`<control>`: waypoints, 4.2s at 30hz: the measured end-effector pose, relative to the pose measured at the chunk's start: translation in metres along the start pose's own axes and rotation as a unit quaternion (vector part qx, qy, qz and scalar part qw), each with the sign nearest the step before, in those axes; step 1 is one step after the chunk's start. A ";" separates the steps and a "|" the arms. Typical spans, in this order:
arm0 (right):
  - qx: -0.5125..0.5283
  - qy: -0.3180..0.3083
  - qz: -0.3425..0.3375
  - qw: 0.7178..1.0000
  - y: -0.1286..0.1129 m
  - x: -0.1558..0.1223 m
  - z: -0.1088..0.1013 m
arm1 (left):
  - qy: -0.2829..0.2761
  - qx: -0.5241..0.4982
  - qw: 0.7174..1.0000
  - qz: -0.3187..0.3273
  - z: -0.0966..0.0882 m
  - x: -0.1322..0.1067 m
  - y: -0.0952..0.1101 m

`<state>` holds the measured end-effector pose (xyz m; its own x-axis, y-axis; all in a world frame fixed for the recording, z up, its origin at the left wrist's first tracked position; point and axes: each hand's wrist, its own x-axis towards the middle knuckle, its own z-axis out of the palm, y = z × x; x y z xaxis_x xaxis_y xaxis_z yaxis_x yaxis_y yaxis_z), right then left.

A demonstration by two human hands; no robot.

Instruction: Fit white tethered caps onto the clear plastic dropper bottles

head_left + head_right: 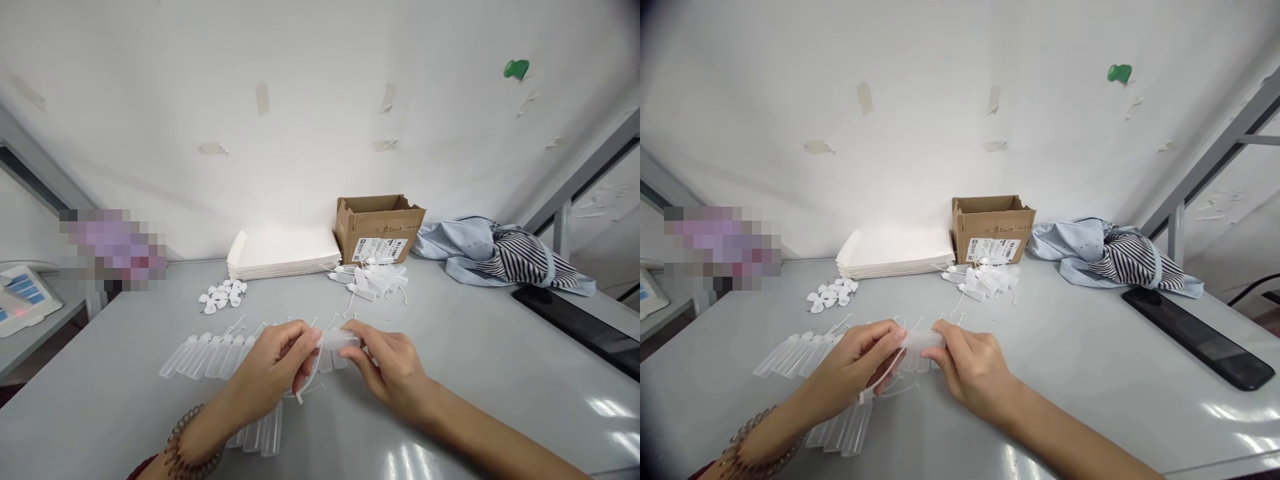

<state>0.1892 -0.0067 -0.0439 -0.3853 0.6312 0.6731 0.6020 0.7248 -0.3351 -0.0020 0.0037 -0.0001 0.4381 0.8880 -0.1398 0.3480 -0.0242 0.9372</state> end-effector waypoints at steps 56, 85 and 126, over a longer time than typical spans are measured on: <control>0.576 -0.177 0.410 0.685 0.004 0.013 0.002 | 0.014 0.173 0.973 0.150 -0.011 0.003 -0.008; -0.072 0.183 0.133 0.971 0.099 0.022 -0.014 | 0.388 0.162 0.908 -0.003 -0.109 0.021 -0.035; 0.015 -0.161 0.003 0.987 -0.063 -0.012 0.053 | 0.226 0.453 0.858 -0.090 -0.107 0.028 -0.066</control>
<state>0.1184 -0.0453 -0.0653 -0.5869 0.6873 0.4280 0.5859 0.7254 -0.3614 -0.1010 0.0794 -0.0321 0.0158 0.9971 0.0743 0.9673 -0.0341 0.2514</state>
